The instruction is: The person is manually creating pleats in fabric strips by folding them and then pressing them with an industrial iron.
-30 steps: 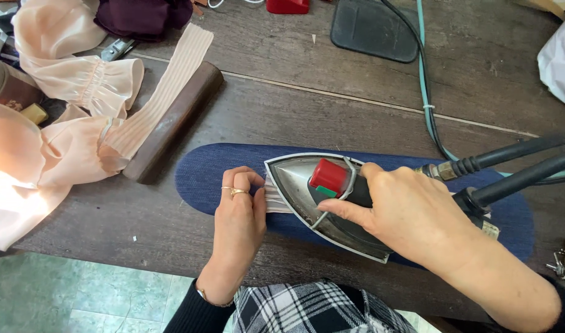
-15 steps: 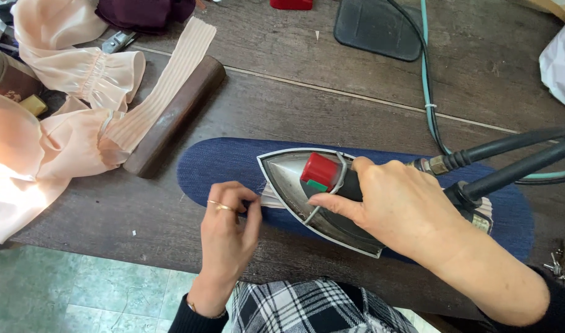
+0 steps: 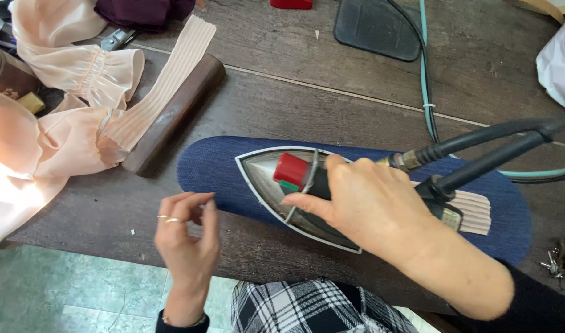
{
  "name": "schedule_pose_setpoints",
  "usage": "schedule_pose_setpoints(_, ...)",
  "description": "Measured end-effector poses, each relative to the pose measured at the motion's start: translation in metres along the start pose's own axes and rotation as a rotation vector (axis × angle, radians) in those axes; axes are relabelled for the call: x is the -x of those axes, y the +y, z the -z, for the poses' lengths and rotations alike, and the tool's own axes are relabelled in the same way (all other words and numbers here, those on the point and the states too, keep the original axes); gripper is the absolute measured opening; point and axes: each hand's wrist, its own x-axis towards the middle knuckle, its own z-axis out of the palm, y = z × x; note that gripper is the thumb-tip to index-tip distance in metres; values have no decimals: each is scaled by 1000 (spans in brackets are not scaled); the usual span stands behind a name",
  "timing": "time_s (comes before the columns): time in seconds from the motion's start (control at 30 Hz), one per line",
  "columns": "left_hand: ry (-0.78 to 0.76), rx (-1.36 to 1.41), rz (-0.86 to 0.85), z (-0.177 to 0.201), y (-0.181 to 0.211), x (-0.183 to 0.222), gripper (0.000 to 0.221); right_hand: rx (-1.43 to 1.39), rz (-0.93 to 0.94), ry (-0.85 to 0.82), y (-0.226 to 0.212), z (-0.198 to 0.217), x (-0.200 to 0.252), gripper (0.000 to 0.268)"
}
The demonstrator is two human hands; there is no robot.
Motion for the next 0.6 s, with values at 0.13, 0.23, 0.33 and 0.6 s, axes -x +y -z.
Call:
schedule_pose_setpoints(0.13, 78, -44, 58, 14, -1, -6, 9, -45, 75, 70, -15, -4, -3, 76)
schedule_pose_setpoints(0.23, 99, -88, 37, 22, -16, -6, 11, -26, 185, 249, -30, -15, -6, 75)
schedule_pose_setpoints(0.33, 104, -110, 17, 26, -30, -8, 12, -28, 277, 393, -50, -20, -7, 71)
schedule_pose_setpoints(0.6, 70, -95, 32, 38, -51, -15, 13, -193, 364, 224, -60, -19, -11, 63)
